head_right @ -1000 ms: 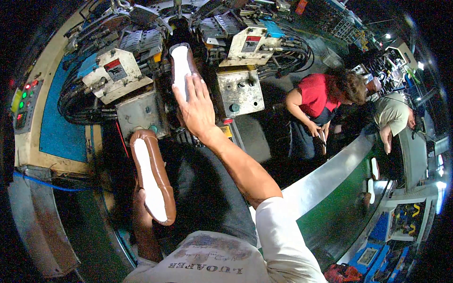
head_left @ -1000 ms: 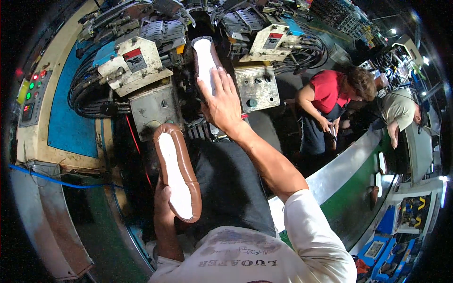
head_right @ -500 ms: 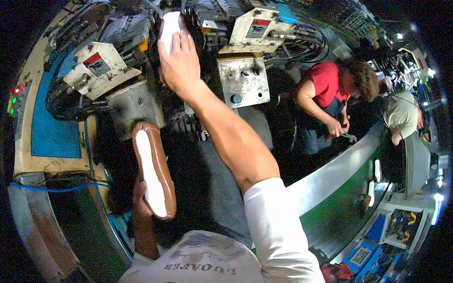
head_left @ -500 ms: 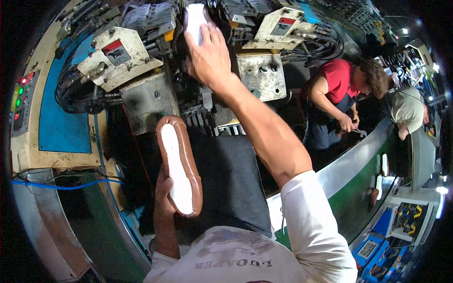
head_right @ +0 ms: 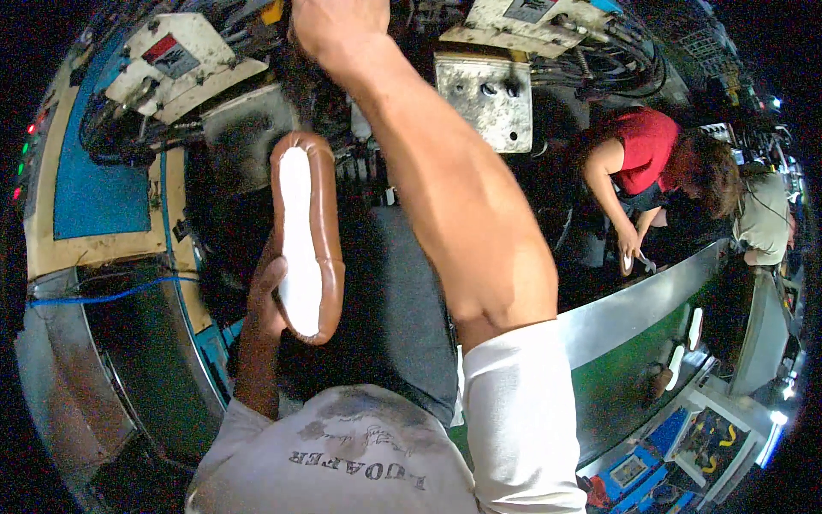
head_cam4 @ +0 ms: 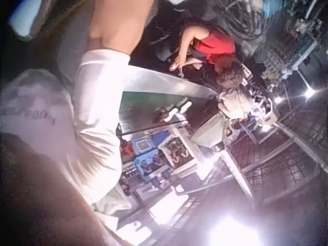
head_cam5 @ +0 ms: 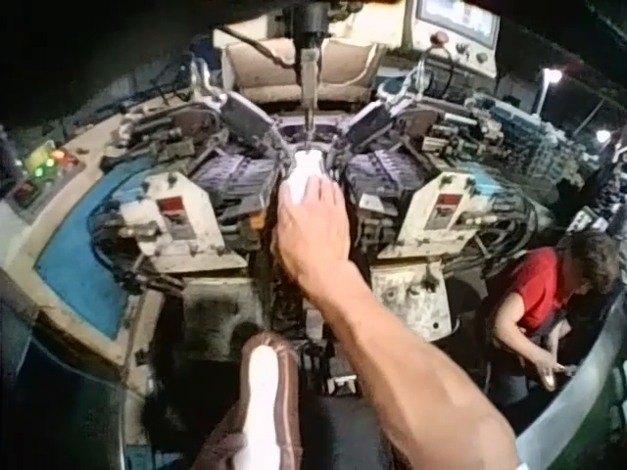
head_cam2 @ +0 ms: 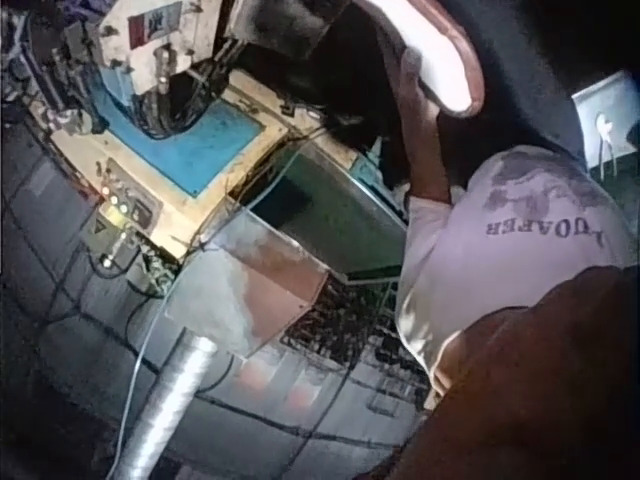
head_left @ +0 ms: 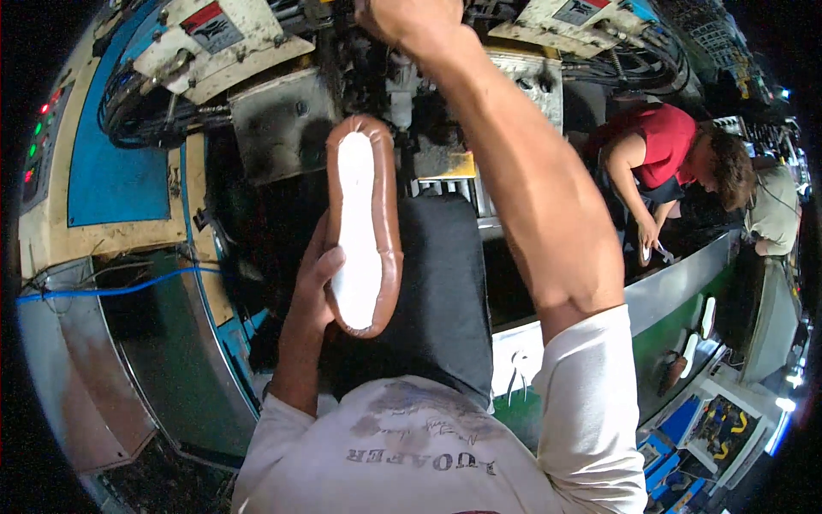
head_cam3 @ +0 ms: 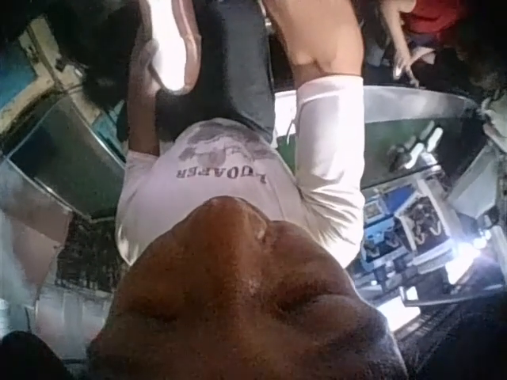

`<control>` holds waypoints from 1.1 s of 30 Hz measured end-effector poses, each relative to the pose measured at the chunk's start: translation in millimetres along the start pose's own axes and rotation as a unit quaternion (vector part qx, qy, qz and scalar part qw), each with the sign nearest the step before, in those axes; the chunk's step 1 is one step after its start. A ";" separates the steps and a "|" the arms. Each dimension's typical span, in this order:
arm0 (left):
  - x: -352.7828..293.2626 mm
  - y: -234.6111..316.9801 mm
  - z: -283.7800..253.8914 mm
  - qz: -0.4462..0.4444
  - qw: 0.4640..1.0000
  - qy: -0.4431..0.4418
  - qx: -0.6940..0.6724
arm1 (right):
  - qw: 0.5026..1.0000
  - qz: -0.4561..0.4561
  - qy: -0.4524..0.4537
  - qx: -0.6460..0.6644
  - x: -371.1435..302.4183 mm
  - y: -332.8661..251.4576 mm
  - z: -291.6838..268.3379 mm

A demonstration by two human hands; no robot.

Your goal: Assembling shoe components and operating a lasting machine on a production line.

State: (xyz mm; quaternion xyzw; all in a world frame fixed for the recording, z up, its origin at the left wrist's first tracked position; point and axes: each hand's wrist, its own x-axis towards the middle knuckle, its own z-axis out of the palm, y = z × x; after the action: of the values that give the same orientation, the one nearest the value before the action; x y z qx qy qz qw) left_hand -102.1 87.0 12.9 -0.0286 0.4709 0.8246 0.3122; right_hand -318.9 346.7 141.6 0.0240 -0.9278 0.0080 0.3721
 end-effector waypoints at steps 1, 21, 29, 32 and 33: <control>1.1 4.0 4.6 0.005 1.000 -0.009 0.008 | 0.999 -0.019 0.047 -0.014 1.1 3.4 10.0; -96.4 -66.3 -60.8 0.062 0.996 0.045 -0.051 | 0.450 0.485 -0.314 0.681 -350.4 -146.1 -139.2; -189.5 -18.6 -293.1 0.119 0.879 0.430 0.170 | 0.442 0.543 -0.315 0.640 -430.7 -111.5 -149.7; -215.8 55.3 -387.2 0.180 0.674 0.570 0.435 | 0.436 0.551 -0.298 0.646 -424.3 -114.5 -151.5; -206.1 76.4 -403.7 0.180 0.597 0.546 0.560 | 0.442 0.551 -0.291 0.645 -424.2 -113.3 -151.0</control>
State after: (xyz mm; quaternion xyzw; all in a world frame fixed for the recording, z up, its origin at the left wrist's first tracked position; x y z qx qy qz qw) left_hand -77.5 -362.0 -82.8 -0.2079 0.9184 0.2686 -0.2030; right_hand 97.2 254.9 -42.7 -0.2583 -0.5265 0.8002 -0.1256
